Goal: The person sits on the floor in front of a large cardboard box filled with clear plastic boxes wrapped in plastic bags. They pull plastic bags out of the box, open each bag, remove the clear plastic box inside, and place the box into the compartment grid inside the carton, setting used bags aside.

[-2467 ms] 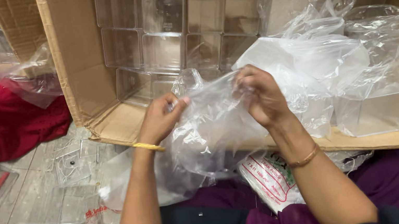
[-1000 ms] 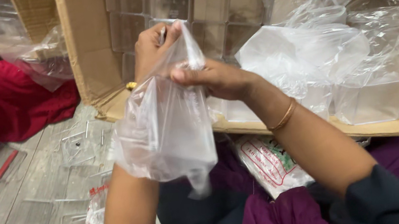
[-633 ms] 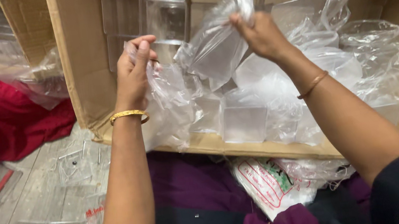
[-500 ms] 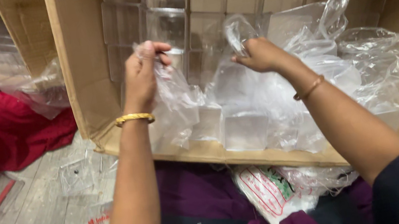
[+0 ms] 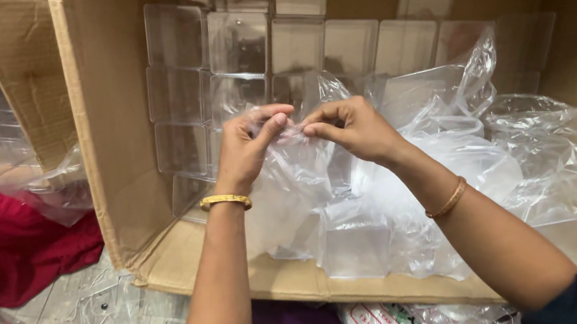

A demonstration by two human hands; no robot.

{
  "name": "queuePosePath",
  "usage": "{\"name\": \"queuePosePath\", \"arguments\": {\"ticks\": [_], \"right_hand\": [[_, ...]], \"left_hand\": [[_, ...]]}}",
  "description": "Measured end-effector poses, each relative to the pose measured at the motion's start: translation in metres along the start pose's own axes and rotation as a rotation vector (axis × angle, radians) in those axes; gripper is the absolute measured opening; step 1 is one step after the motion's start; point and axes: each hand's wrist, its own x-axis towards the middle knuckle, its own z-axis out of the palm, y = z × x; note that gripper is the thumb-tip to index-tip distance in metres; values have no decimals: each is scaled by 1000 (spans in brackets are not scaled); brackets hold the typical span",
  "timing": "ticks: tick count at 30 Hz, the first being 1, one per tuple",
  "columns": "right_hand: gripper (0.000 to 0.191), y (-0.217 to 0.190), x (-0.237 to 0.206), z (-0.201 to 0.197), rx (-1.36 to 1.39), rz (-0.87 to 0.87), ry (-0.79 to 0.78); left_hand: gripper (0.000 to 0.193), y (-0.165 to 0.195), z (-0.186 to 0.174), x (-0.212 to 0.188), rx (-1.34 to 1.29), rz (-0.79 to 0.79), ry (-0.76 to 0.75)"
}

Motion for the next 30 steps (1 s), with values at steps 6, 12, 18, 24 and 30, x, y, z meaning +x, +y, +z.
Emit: {"name": "queuePosePath", "arguments": {"ticks": [6, 12, 18, 24, 30], "right_hand": [[29, 9, 5, -6, -84, -22, 101], [26, 36, 13, -18, 365, -94, 273], [42, 73, 16, -49, 719, 72, -92], [10, 68, 88, -56, 1067, -253, 62], [30, 65, 201, -36, -443, -264, 606]], "left_hand": [[26, -13, 12, 16, -228, -8, 78], [30, -31, 14, 26, -257, -122, -24], [25, -32, -39, 41, -479, -134, -143], [22, -38, -90, 102, -3, -64, -40], [35, -39, -91, 169, 1000, 140, 395]]}}
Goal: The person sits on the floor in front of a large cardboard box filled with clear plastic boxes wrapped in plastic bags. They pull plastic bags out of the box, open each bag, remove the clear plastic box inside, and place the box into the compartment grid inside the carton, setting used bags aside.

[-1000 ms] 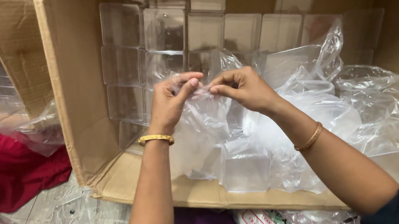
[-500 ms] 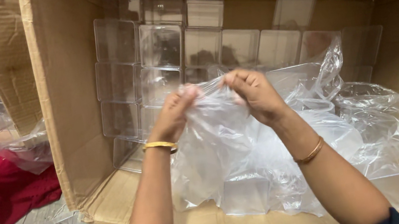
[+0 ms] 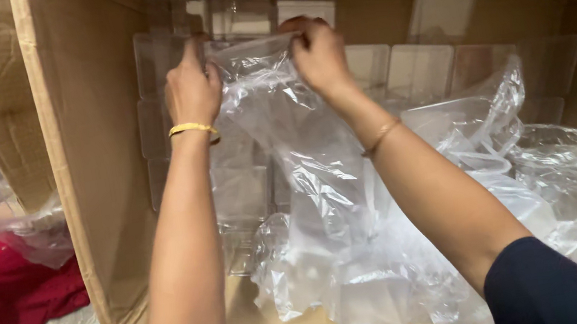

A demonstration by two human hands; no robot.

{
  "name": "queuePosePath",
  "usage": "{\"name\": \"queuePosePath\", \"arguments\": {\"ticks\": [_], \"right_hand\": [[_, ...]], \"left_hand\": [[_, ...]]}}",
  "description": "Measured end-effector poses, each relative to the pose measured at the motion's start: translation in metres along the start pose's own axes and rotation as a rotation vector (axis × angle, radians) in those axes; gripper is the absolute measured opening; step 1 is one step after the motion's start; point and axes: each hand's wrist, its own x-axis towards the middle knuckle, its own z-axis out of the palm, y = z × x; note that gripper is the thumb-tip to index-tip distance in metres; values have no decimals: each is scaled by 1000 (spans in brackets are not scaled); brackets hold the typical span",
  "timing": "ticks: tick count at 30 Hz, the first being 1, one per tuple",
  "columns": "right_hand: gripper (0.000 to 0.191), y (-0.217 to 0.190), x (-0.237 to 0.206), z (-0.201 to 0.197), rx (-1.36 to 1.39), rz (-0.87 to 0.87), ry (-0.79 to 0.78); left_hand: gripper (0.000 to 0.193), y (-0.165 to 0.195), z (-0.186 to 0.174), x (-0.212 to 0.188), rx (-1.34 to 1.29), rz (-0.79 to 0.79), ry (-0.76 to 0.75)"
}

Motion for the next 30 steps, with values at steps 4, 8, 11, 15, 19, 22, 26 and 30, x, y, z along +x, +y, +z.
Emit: {"name": "queuePosePath", "arguments": {"ticks": [4, 8, 11, 15, 19, 22, 26, 30], "right_hand": [[48, 9, -3, 22, -296, 121, -205], [58, 13, -14, 28, -159, 197, -289], [56, 8, -16, 21, 16, 156, -243], [35, -8, -29, -7, 0, 242, -181], [34, -31, -54, -29, 202, 74, -45], [31, -43, -69, -31, 217, 58, -3], [24, -35, -72, -18, 246, 59, 65], [21, 5, -64, 10, 526, 415, -91]], "left_hand": [[47, 2, 8, 13, 145, -91, -90], [55, -6, 12, 13, 137, -45, -179], [52, -10, 14, 16, 75, -82, -173], [36, -9, 4, 13, -473, 83, -232], [36, -5, -16, -21, -1138, -93, -417], [41, 3, -16, -42, -1201, -193, -320], [37, -3, -12, -48, -935, -203, -257], [17, -28, -1, -50, -1078, -183, -220]]}}
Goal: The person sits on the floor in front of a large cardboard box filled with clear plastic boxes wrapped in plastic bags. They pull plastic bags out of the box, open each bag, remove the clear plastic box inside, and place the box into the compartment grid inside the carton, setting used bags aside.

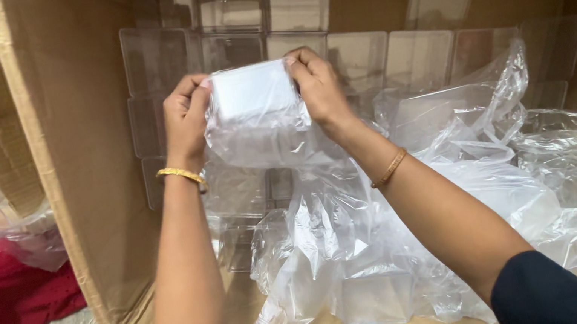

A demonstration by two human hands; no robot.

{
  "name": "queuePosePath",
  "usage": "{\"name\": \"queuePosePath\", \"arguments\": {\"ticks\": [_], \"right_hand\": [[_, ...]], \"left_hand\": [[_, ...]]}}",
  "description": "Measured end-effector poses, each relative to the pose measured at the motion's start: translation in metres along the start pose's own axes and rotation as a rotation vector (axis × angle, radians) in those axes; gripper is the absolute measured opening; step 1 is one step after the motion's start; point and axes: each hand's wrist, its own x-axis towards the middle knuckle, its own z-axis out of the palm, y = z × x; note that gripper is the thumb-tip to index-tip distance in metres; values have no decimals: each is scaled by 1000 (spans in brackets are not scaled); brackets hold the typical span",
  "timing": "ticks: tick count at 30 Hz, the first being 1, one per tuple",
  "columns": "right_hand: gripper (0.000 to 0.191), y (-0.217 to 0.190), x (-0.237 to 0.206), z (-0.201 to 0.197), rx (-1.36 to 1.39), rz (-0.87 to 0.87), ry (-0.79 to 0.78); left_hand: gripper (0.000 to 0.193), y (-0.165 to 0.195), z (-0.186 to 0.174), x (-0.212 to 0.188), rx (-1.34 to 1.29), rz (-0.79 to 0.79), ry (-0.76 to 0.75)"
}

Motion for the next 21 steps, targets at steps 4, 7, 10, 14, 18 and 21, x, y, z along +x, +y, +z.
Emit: {"name": "queuePosePath", "arguments": {"ticks": [4, 7, 10, 14, 18, 21], "right_hand": [[24, 53, 17, 6, -58, 39, -54], [30, 63, 18, 5, -165, 67, -86], [38, 52, 11, -7, 208, 264, -202], [60, -4, -28, -35, 660, 372, -611], [49, -51, -80, -57, 501, 415, -801], [49, -69, -99, -63, 436, 431, -795]], "left_hand": [[14, -31, 5, 0, 75, -9, 169], [22, -37, 11, -14, 266, 30, 217], [22, -24, 22, -22, 487, 91, 203], [33, 13, 43, -21, 673, 0, 116], [32, 39, 81, -13, 619, 206, -173], [31, 49, 106, -27, 639, 8, -218]]}}
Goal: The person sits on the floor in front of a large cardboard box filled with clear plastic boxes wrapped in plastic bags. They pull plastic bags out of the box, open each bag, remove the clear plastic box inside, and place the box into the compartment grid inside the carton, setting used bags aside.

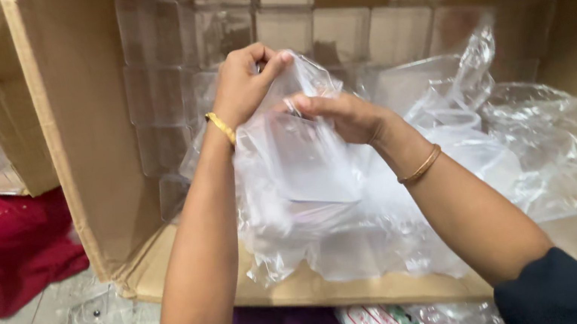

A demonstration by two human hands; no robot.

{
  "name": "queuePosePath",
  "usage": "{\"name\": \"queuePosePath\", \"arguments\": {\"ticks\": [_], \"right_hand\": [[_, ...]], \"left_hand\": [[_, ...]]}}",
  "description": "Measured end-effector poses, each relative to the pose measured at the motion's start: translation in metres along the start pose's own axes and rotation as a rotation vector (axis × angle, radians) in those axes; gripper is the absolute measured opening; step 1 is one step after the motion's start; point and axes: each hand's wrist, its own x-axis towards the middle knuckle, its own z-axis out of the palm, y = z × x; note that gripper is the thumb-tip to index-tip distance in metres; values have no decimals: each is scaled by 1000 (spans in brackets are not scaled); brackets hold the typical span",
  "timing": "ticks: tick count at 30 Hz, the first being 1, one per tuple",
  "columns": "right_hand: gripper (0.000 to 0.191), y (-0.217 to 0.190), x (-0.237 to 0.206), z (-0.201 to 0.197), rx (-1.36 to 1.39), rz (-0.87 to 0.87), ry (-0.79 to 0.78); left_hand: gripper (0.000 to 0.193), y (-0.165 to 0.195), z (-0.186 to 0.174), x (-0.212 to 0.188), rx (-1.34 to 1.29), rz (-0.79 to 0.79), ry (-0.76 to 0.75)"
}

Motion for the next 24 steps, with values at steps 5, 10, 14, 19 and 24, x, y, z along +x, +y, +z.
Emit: {"name": "queuePosePath", "arguments": {"ticks": [5, 10, 14, 19, 24], "right_hand": [[45, 7, -38, 7, -556, 97, 104], [46, 11, -70, 4, -900, 291, -70], [43, -14, -85, 3, -1100, 192, 271], [45, -49, -86, 17, -565, -488, 489], [37, -41, -72, 23, -668, -285, 509]], "left_hand": [[50, 24, -8, -14, -296, 75, -264], [51, 35, -28, -32, -429, 86, -411], [44, 56, -23, -31, -658, 116, -449], [43, 88, -17, -31, -749, 109, -561], [46, 94, -12, -37, -707, 110, -478]]}}
